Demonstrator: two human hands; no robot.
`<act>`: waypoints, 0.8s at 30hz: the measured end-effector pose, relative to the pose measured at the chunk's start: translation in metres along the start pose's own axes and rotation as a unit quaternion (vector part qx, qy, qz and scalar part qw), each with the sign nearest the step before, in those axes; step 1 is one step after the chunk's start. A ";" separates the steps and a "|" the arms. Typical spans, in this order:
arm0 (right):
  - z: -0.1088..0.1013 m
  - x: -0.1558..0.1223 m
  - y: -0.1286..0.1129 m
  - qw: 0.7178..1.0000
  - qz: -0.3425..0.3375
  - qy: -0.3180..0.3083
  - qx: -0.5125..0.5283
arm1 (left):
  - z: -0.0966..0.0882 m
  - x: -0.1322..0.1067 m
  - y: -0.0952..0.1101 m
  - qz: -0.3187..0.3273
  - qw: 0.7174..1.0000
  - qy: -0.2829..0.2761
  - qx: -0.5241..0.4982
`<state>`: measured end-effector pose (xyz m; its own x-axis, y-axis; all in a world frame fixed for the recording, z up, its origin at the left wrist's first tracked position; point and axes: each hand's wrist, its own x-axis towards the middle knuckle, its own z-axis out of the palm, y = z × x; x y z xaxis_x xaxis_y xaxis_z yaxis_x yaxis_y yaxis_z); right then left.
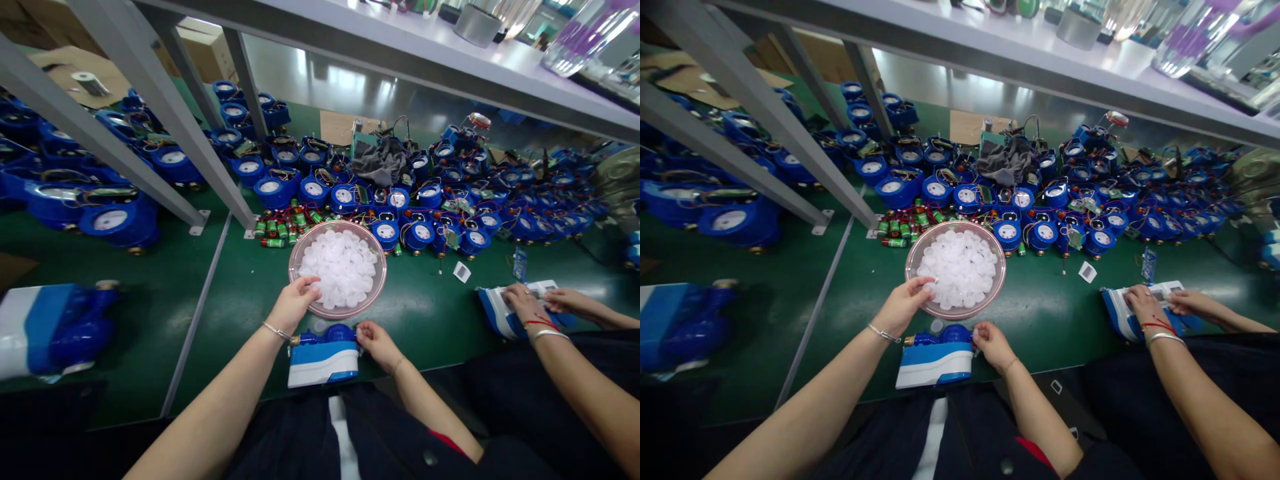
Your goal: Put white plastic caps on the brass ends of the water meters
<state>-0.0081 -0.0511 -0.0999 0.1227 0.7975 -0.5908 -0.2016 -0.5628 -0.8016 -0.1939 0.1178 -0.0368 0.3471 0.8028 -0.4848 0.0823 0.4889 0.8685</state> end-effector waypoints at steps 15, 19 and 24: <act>-0.004 -0.004 -0.002 0.998 -0.008 -0.053 -0.014 | -0.063 -0.044 -0.092 -0.123 0.980 -0.048 0.152; -0.004 -0.006 -0.003 0.998 -0.012 -0.053 -0.022 | -0.068 -0.038 -0.102 -0.146 0.962 -0.057 0.225; -0.004 -0.006 -0.001 0.999 -0.007 -0.043 -0.030 | -0.072 -0.034 -0.109 -0.166 0.947 -0.053 0.270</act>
<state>-0.0048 -0.0561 -0.0960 0.0403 0.8197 -0.5714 -0.1408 -0.5615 -0.8154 -0.2825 0.0614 -0.1226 0.3083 0.5831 -0.7516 0.6584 0.4394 0.6110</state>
